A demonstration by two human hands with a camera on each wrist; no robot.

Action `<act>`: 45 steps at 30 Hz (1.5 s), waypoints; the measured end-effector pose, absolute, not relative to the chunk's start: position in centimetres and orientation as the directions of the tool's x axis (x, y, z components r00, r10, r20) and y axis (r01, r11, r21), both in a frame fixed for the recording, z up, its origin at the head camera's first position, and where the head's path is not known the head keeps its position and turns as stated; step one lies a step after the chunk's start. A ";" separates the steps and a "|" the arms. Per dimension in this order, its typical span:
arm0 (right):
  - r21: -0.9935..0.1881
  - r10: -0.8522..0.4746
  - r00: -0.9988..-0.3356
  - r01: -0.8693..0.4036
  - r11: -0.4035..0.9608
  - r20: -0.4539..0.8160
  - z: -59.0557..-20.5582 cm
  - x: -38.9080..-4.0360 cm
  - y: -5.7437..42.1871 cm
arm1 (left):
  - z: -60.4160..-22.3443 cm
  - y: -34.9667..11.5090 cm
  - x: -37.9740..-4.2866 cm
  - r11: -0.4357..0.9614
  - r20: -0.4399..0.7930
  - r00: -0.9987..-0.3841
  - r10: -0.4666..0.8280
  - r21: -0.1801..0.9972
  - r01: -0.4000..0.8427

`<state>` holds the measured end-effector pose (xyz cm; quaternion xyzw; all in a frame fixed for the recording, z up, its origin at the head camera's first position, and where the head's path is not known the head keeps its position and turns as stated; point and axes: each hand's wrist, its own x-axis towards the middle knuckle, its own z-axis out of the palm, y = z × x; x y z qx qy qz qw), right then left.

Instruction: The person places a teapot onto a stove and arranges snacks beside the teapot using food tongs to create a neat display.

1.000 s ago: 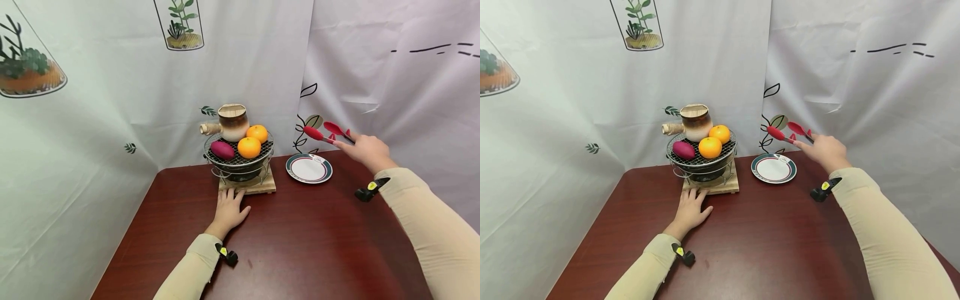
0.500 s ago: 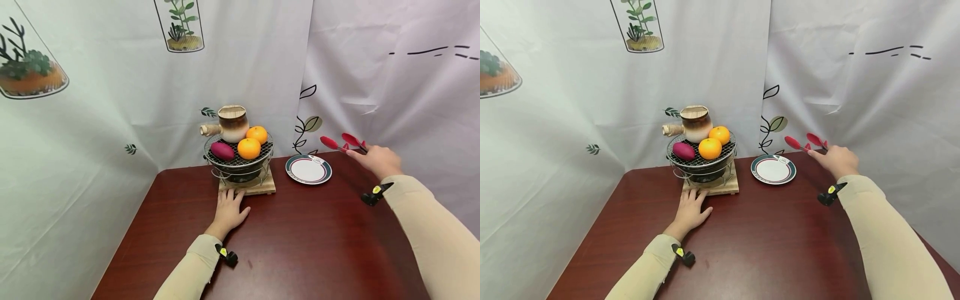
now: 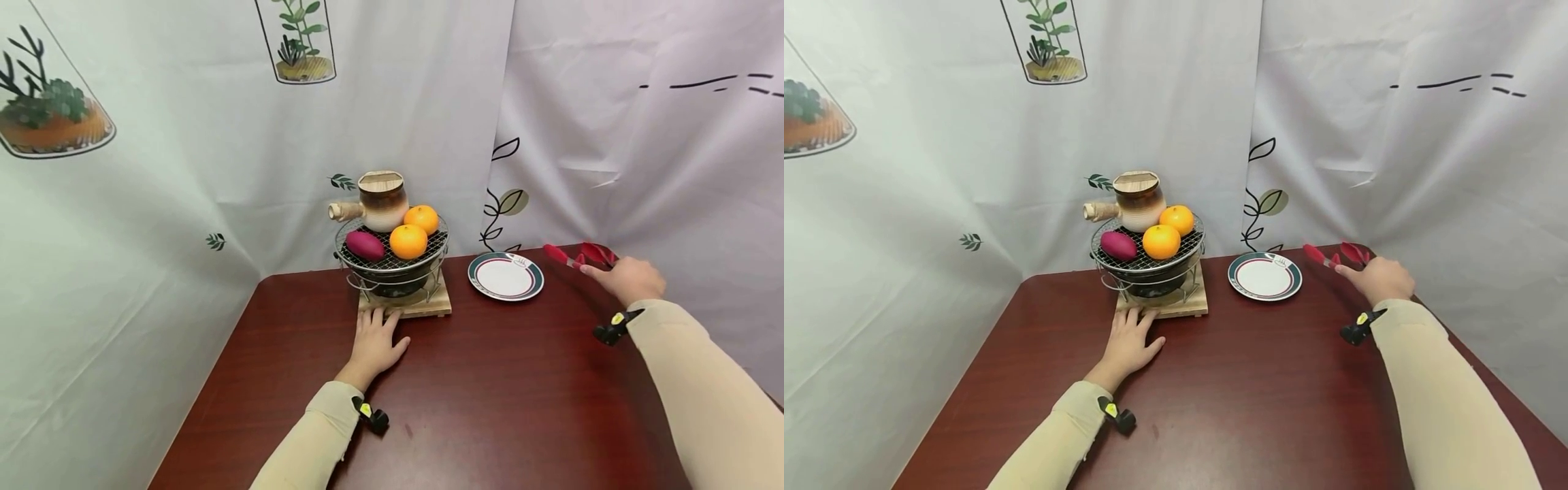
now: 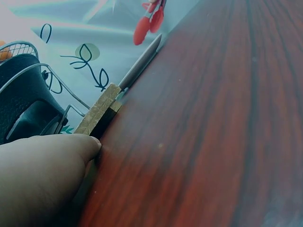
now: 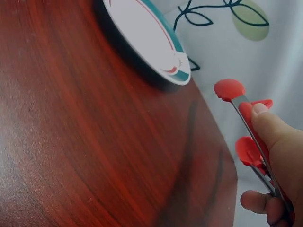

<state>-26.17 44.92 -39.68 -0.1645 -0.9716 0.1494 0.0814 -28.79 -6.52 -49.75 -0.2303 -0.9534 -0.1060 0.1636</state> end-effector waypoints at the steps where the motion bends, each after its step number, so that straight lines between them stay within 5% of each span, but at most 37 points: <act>1: -0.317 0.346 -0.932 0.296 0.901 0.112 -39.8 -26.2 45.0 | -49.7 -6.5 -28.8 0.871 0.362 -0.840 0.405 0.125 0.474; 45: -0.323 0.436 -0.900 0.407 0.855 0.019 -46.1 -26.6 44.8 | -49.5 -6.5 -28.4 0.866 0.392 -0.822 0.413 0.109 0.487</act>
